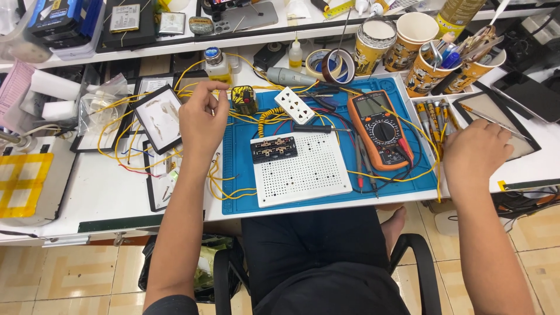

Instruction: The person assembles a power strip by inserting a circuit board into a white plastic housing on a breadboard. They use a pencil to push components into place and a black tool to press down on the assembly, ensuring the parts fit securely.

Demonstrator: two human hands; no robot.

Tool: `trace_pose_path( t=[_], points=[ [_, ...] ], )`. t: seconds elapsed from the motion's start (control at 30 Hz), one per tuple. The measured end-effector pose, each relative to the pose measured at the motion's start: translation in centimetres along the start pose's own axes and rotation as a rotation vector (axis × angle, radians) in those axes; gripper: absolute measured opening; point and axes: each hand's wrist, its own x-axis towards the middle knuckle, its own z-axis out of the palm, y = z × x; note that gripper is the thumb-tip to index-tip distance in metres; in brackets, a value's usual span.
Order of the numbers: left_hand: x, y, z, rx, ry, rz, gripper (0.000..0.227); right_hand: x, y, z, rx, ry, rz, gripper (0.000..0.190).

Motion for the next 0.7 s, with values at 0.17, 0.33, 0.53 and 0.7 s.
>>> trace_pose_path(
  t=[0.17, 0.33, 0.53, 0.7],
  points=[
    [0.0, 0.3, -0.2, 0.0, -0.011, -0.016, 0.013, -0.4, 1.5, -8.5, 0.56, 0.043, 0.082, 0.014],
    [0.1, 0.2, -0.2, 0.035, -0.038, -0.023, 0.01, -1.8, 4.3, -11.1, 0.884, 0.298, 0.149, 0.02],
    [-2.5, 2.6, -0.3, -0.026, -0.015, 0.095, 0.003, -6.6, 3.6, -17.5, 1.463, 0.027, 0.522, 0.015],
    [-10.4, 12.7, -0.1, -0.195, -0.41, 0.047, 0.015, -10.4, -1.5, -25.8, 1.701, -0.117, 0.243, 0.009]
  ],
)
